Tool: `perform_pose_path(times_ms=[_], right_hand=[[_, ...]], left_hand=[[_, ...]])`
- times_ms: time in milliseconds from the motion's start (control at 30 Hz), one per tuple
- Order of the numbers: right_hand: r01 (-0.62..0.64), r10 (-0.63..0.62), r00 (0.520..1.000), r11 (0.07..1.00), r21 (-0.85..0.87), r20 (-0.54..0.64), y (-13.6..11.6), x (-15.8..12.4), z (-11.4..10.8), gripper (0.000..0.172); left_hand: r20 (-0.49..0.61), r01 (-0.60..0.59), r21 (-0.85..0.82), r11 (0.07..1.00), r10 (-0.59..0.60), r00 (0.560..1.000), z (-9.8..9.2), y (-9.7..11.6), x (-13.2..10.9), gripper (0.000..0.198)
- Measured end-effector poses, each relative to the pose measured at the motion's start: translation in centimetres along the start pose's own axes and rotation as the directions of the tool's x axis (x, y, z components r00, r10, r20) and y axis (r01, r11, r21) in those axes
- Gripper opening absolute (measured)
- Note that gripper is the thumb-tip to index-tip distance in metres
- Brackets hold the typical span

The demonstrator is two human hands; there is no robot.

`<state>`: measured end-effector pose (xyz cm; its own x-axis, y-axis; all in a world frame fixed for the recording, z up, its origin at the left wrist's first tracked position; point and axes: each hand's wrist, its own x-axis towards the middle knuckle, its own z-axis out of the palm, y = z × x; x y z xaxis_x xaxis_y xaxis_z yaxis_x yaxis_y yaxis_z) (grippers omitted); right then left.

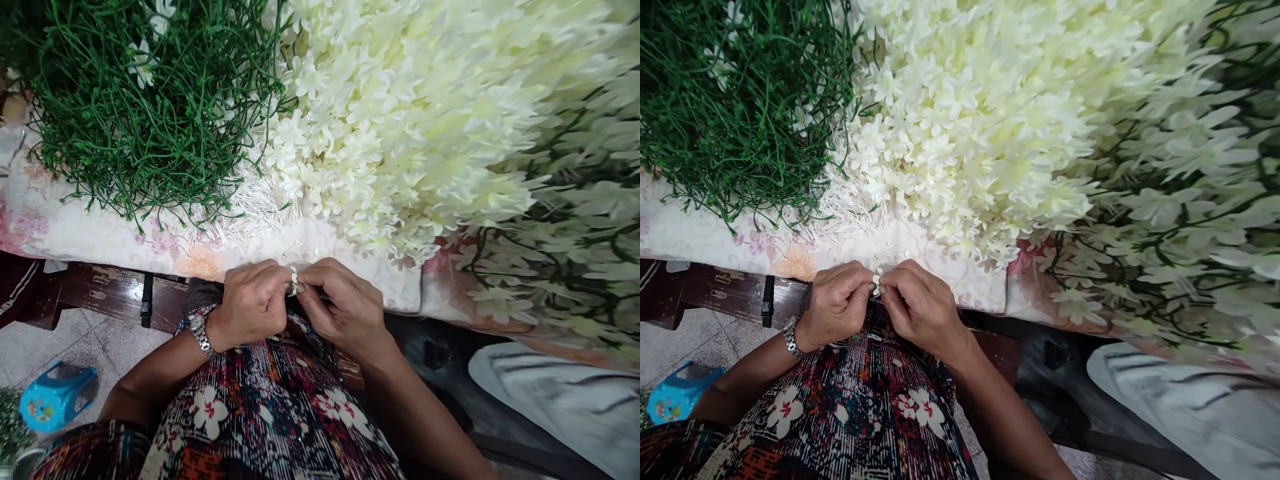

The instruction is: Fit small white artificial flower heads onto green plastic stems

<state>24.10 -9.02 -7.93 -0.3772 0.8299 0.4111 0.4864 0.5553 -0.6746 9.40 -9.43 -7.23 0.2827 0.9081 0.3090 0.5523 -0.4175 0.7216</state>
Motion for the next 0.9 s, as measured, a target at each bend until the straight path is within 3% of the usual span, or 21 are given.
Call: perform_pose_path(times_ms=[133,300,600,900], right_hand=[[-0.05,0.046,0.998,0.995,0.082,0.053,-0.4,0.3,-0.9,0.013],[0.019,-0.019,1.0,1.0,0.019,0.002,-1.4,0.8,-2.0,0.02],[0.101,-0.098,0.994,0.992,-0.072,0.05,-1.4,1.3,-1.4,0.013],[0.082,-0.082,0.996,0.997,-0.003,-0.034,-0.7,1.4,-0.1,0.014]], left_hand=[[0.012,0.08,-0.21,0.974,-0.08,0.997,-0.7,-0.1,0.1,0.012],[0.046,0.168,-0.369,0.914,-0.163,0.986,-1.6,-0.1,0.2,0.012],[-0.019,0.073,-0.316,0.946,-0.083,0.996,-1.4,-0.2,0.0,0.012],[-0.027,0.139,-0.308,0.941,-0.155,0.988,-1.0,-0.1,0.3,0.01]])
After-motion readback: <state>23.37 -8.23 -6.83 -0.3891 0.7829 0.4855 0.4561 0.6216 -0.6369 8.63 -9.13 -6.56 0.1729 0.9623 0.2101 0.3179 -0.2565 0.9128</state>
